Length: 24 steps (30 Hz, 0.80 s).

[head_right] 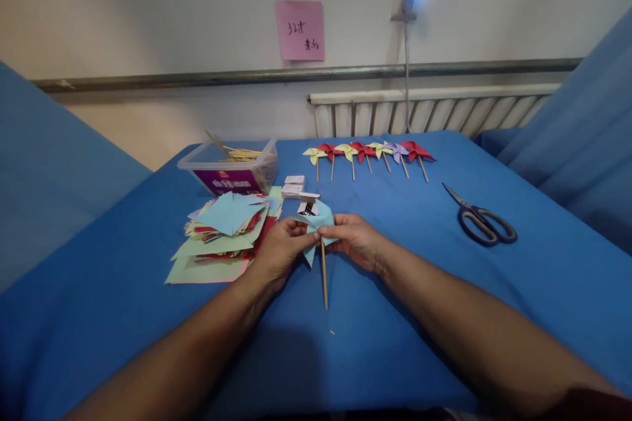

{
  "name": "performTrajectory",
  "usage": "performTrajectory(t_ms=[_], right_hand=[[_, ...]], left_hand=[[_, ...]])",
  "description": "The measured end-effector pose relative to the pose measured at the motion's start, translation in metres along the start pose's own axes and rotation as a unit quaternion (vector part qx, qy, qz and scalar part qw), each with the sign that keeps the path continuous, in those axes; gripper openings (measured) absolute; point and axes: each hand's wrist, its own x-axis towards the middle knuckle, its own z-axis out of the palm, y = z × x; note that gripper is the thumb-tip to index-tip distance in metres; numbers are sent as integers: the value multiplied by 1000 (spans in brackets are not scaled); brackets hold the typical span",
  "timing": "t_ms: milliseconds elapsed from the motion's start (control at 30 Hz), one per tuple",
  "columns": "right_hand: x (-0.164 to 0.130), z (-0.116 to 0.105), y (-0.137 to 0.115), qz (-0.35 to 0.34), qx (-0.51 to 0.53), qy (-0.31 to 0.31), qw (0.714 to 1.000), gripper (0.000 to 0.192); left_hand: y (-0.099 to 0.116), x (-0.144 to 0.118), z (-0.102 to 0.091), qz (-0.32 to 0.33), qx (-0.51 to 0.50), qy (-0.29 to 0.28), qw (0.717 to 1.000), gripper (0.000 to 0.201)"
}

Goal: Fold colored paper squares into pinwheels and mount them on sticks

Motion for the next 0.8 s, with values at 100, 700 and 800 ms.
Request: performTrajectory(t_ms=[100, 700, 800], right_hand=[[1, 0, 0, -12, 4, 10, 1000, 26], [3, -5, -4, -45, 62, 18, 997, 25], [2, -4, -4, -44, 55, 14, 997, 24]], left_hand=[[1, 0, 0, 4, -2, -16, 1000, 37], [2, 6, -9, -141, -140, -129, 971, 28], [2, 6, -10, -141, -128, -119, 975, 25]])
